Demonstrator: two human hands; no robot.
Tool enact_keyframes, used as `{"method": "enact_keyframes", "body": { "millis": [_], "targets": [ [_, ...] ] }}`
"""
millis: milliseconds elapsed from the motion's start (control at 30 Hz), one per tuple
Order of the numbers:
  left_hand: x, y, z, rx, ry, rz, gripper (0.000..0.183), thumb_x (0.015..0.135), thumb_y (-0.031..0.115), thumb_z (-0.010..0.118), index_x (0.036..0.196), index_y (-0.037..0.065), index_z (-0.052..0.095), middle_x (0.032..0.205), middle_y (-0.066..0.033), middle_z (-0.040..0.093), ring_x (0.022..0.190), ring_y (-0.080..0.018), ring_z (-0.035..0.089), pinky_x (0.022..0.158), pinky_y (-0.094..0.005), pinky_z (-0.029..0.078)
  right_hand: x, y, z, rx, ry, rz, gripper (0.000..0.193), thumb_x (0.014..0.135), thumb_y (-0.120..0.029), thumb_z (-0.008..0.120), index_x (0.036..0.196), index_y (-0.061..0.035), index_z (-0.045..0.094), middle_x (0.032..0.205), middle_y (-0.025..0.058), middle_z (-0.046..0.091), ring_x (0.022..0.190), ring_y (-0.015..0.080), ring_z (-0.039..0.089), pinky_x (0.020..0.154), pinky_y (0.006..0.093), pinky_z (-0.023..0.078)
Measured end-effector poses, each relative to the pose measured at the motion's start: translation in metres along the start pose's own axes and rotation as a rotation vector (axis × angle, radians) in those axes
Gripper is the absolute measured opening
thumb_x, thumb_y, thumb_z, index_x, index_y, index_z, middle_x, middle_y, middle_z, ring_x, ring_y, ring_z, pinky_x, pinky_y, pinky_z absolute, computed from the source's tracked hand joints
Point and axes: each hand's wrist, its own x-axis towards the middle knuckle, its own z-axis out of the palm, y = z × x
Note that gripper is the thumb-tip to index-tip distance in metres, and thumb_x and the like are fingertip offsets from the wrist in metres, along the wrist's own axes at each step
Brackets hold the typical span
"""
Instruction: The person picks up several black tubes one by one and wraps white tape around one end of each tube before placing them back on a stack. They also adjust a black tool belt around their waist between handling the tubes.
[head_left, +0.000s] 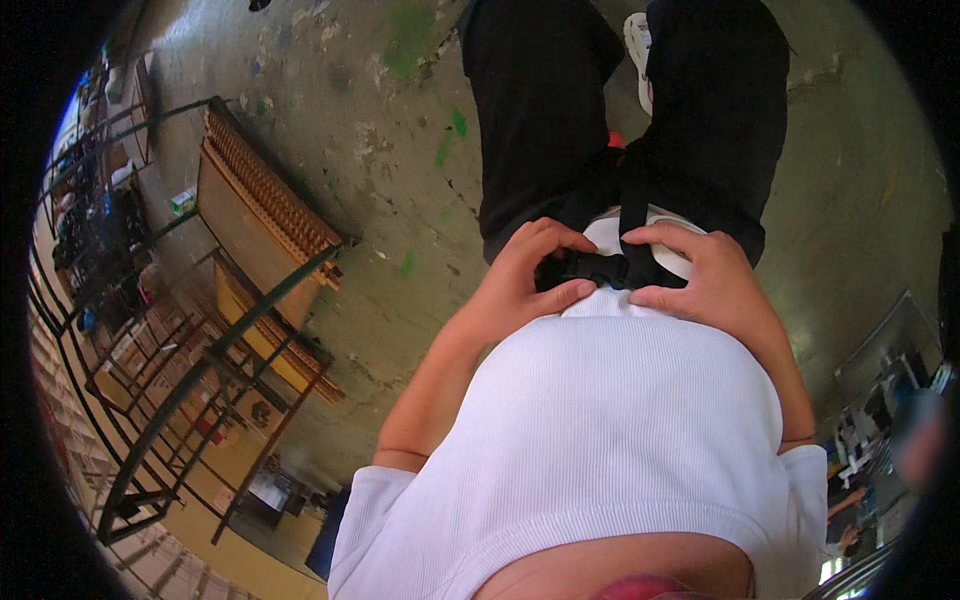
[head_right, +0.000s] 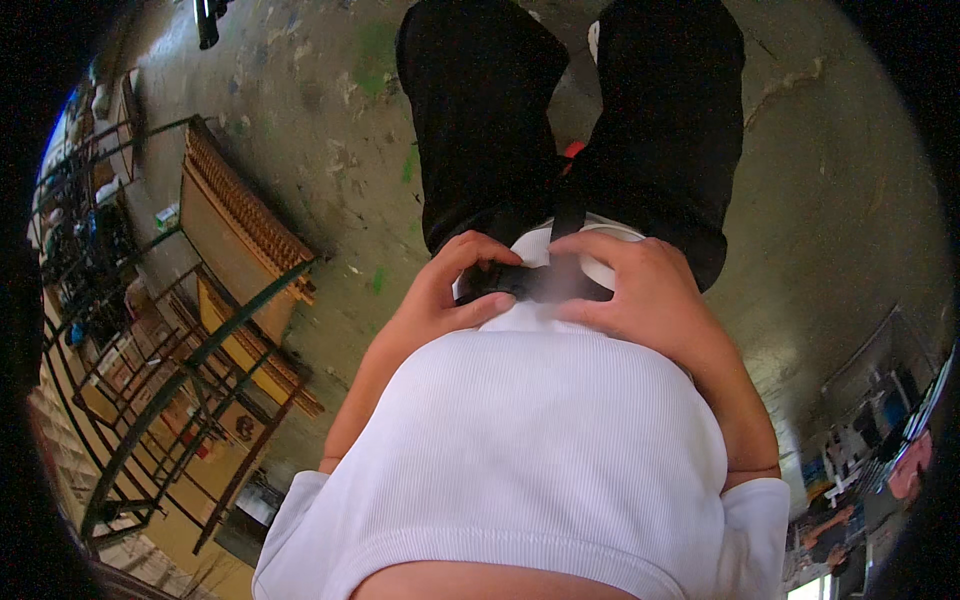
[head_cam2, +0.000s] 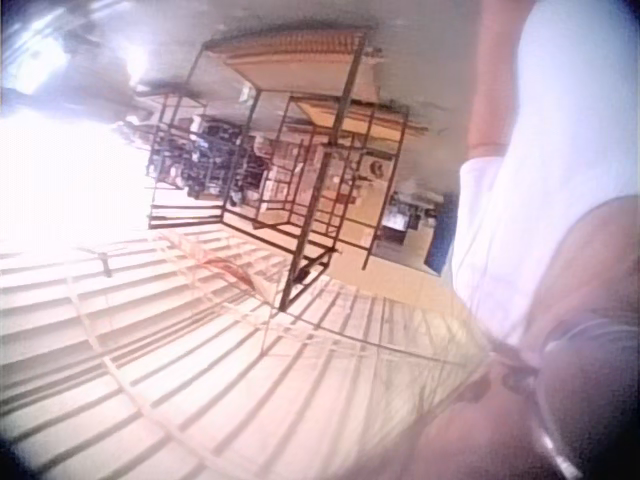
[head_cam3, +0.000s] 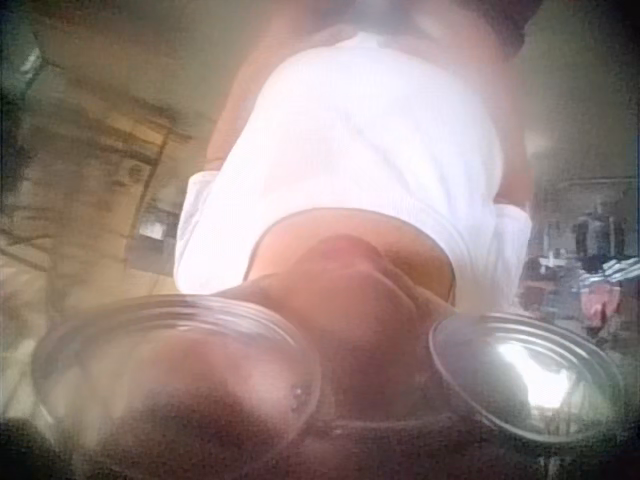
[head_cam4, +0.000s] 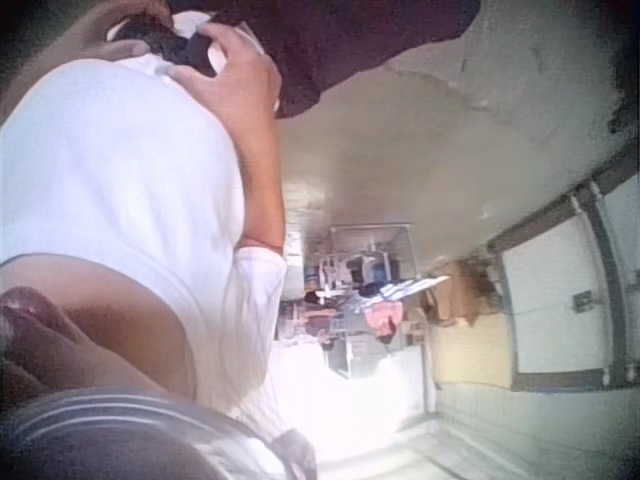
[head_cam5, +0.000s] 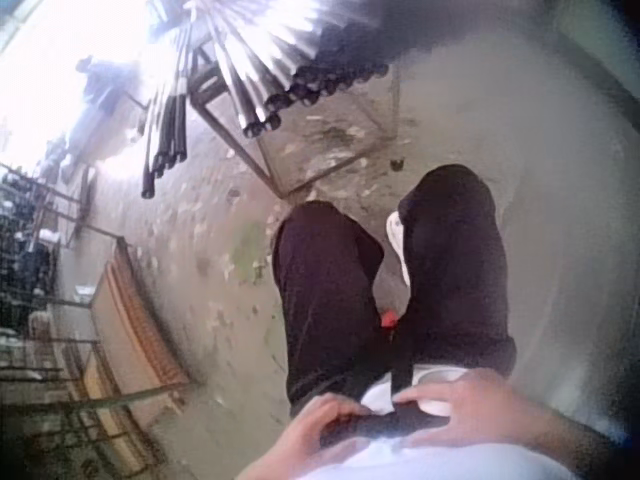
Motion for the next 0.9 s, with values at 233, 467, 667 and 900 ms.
{"method": "enact_keyframes", "body": {
  "millis": [233,467,667,900],
  "targets": [
    [0.016,0.007,-0.007,0.210,-0.157,0.018,0.040,0.072,0.022,0.067,0.104,0.001,0.056,0.098,-0.0096,0.053,0.096,-0.0242,0.051,0.087,-0.0325,0.040,0.002,-0.001,-0.003,0.093,0.006,0.000,0.050,0.061,-0.021,0.079,0.109,-0.0107,0.067,0.105,0.0113,0.068,0.092,0.0280,0.067,0.085,0.0336,0.050],
    [0.026,0.014,-0.013,0.173,-0.264,0.005,0.041,0.070,0.019,0.071,0.103,0.000,0.054,0.100,-0.0115,0.054,0.097,-0.0258,0.052,0.090,-0.0333,0.040,0.001,0.001,-0.003,0.227,0.033,0.086,0.053,0.059,-0.017,0.081,0.110,-0.0108,0.066,0.108,0.0115,0.067,0.096,0.0271,0.066,0.086,0.0341,0.050],
    [0.021,0.013,-0.002,0.124,-0.171,-0.062,0.043,0.070,0.016,0.074,0.107,0.004,0.055,0.102,-0.0108,0.058,0.100,-0.0294,0.051,0.089,-0.0366,0.042,-0.005,0.003,-0.023,0.435,-0.030,0.196,0.065,0.060,-0.004,0.074,0.122,-0.0140,0.059,0.104,0.0079,0.064,0.089,0.0187,0.059,0.084,0.0291,0.047],
    [0.024,0.025,-0.001,0.195,-0.167,-0.202,0.042,0.071,0.009,0.073,0.107,0.002,0.054,0.102,-0.0114,0.059,0.099,-0.0253,0.054,0.092,-0.0345,0.041,-0.031,0.028,-0.035,0.485,-0.040,0.329,0.061,0.069,0.003,0.056,0.127,-0.0146,0.052,0.093,0.0064,0.063,0.083,0.0139,0.058,0.073,0.0278,0.047]
  ]
}}
